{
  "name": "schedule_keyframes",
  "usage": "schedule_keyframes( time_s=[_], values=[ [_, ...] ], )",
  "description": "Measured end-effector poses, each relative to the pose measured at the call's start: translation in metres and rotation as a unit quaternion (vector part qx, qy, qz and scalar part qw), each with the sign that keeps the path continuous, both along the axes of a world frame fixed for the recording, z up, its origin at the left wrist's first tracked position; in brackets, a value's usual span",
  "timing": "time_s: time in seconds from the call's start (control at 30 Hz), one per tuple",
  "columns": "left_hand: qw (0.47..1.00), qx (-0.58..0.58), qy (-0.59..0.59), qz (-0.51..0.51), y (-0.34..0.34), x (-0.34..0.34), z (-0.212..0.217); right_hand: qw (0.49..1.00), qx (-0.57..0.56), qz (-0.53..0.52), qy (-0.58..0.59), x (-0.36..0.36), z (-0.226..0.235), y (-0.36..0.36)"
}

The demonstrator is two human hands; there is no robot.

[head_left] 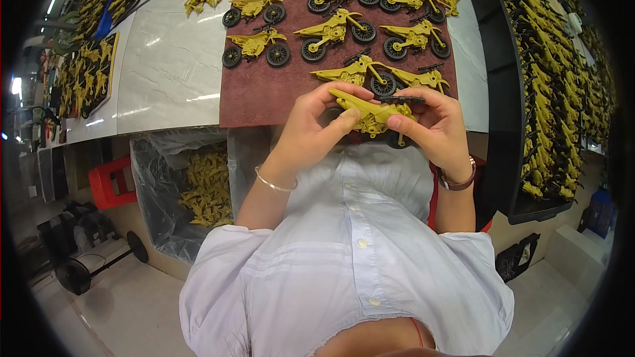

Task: The person assembles toy motorcycles by attaching wheels to motorcycle frames, stacks the finished motorcycles into a storage tray, and retrieves more motorcycle frame parts from a bin.

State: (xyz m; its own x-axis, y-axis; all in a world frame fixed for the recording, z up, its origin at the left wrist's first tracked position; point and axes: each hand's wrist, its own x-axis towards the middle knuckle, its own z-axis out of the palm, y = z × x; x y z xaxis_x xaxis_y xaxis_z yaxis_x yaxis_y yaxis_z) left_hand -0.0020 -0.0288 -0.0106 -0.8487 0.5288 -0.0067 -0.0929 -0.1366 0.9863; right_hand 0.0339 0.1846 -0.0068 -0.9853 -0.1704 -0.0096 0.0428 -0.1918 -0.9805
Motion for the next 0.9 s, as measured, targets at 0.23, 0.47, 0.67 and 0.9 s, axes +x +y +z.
schedule_keyframes(
  time_s=[0.23,0.47,0.67,0.9],
  values=[
    [0.940,0.271,-0.206,0.000,-0.001,-0.007,-0.008,0.978,-0.186,-0.085,0.027,0.002,-0.005,-0.011],
    [0.983,0.122,-0.101,0.093,0.012,0.005,-0.015,0.971,-0.207,-0.120,-0.026,0.006,-0.013,-0.018],
    [0.987,0.091,-0.052,0.124,0.014,0.007,-0.015,0.989,-0.105,-0.098,-0.032,0.005,-0.007,-0.023],
    [0.994,0.031,-0.014,0.104,0.006,0.006,-0.022,0.991,-0.067,-0.110,-0.046,0.005,-0.010,-0.028]
  ],
)
